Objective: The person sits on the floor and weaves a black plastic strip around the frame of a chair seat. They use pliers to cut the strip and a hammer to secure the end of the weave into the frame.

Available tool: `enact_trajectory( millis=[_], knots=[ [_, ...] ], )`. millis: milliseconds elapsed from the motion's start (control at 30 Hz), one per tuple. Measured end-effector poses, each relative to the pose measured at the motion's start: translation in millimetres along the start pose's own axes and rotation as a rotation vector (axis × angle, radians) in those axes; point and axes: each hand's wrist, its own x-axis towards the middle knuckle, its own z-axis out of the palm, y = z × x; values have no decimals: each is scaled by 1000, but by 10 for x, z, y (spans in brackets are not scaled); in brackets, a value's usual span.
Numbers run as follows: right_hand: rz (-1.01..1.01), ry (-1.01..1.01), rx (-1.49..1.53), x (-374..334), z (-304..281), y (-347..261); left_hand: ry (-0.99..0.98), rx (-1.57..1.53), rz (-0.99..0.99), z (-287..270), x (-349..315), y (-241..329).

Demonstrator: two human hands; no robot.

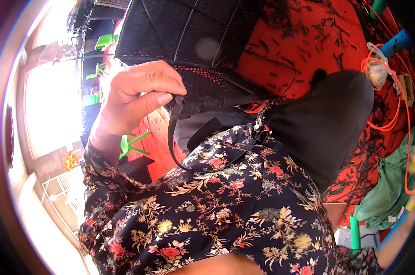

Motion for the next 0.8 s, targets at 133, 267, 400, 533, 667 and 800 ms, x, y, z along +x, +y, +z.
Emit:
enact_trajectory(
  millis=[133,267,400,533,667,800],
  knots=[
    [-326,-238,-7,138,1550,-712,-73,-32,-69,-43,67,89],
    [-512,-294,39,131,1967,-996,-92,-40,-37,-38,210,121],
    [-560,-363,-6,176,2007,-1057,-81,-48,-63,8,226,166],
    [-575,-380,-66,234,2013,-1100,-78,-90,-66,35,270,138],
    [-590,-389,-84,253,1997,-1144,-77,-92,-64,43,293,145],
    [-596,-411,-79,236,1991,-1189,-65,-65,-24,52,275,135]
  ],
)
